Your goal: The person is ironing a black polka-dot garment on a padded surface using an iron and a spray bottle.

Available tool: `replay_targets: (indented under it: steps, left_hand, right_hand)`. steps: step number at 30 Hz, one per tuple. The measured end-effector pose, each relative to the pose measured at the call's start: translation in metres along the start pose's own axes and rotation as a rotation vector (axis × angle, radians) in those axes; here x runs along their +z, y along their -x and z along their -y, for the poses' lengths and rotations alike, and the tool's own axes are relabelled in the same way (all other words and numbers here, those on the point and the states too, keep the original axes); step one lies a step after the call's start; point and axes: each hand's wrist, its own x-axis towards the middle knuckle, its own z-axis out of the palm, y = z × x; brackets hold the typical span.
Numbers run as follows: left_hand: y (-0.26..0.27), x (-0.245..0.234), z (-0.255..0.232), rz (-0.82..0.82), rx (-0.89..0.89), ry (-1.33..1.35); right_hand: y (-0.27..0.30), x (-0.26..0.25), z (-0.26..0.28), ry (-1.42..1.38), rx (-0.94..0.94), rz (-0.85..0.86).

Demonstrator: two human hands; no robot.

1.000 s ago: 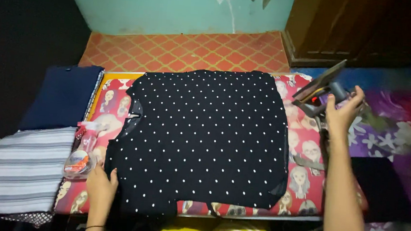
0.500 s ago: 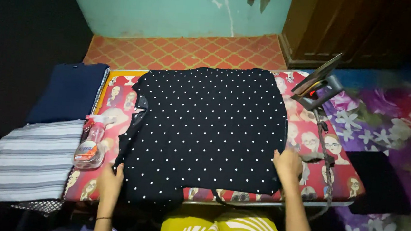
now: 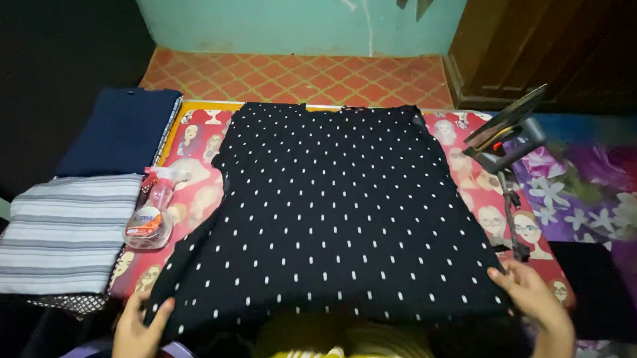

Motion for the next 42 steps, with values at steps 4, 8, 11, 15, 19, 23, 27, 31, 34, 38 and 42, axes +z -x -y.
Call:
replay_targets:
  steps: [4, 8, 11, 15, 19, 23, 27, 31, 34, 38, 42]
  left_hand:
    - [0.034, -0.032, 0.099, 0.041, -0.007, -0.052]
    - [0.068, -0.041, 0.165, 0.034, -0.032, -0.154]
    - [0.070, -0.030, 0.164, 0.084, -0.025, -0.254]
    - [0.067, -0.038, 0.132, 0.155, -0.016, -0.391]
    - [0.039, -0.029, 0.002, 0.224, -0.003, -0.528]
    - [-0.021, 0.021, -0.079, 0.308, 0.004, -0.670]
    - [-0.083, 0.103, -0.122, 0.325, 0.191, -0.646]
    - [-0.154, 0.160, -0.097, 0.138, 0.531, -0.563]
    - [-0.180, 0.183, -0.100, 0.071, 0.257, -0.918]
    - [-0.214, 0.253, -0.152, 0.024, 0.291, -1.061]
    - [-0.247, 0.390, -0.190, 0.414, 0.626, -0.531]
  right_hand:
    - [0.000, -0.043, -0.060, 0.345, -0.190, 0.203]
    - [0.038, -0.046, -0.056, 0.161, 0.230, 0.301]
    - [0.048, -0.043, -0.063, 0.245, 0.441, 0.102]
    - [0.036, -0.045, -0.098, 0.182, 0.434, 0.261]
    - [-0.001, -0.049, -0.118, 0.433, 0.335, 0.230]
    - [-0.004, 0.053, 0.078, 0.909, -0.142, -0.099]
    - [-0.080, 0.132, 0.142, 0.519, -0.477, -0.294]
    - [-0.154, 0.154, 0.137, 0.884, -0.460, -0.528]
    - [-0.177, 0.151, 0.112, 0.905, -0.420, -0.685]
    - [-0.160, 0.164, 0.118, 0.934, -0.456, -0.757]
    - [-0.152, 0.167, 0.123, 0.897, -0.468, -0.797]
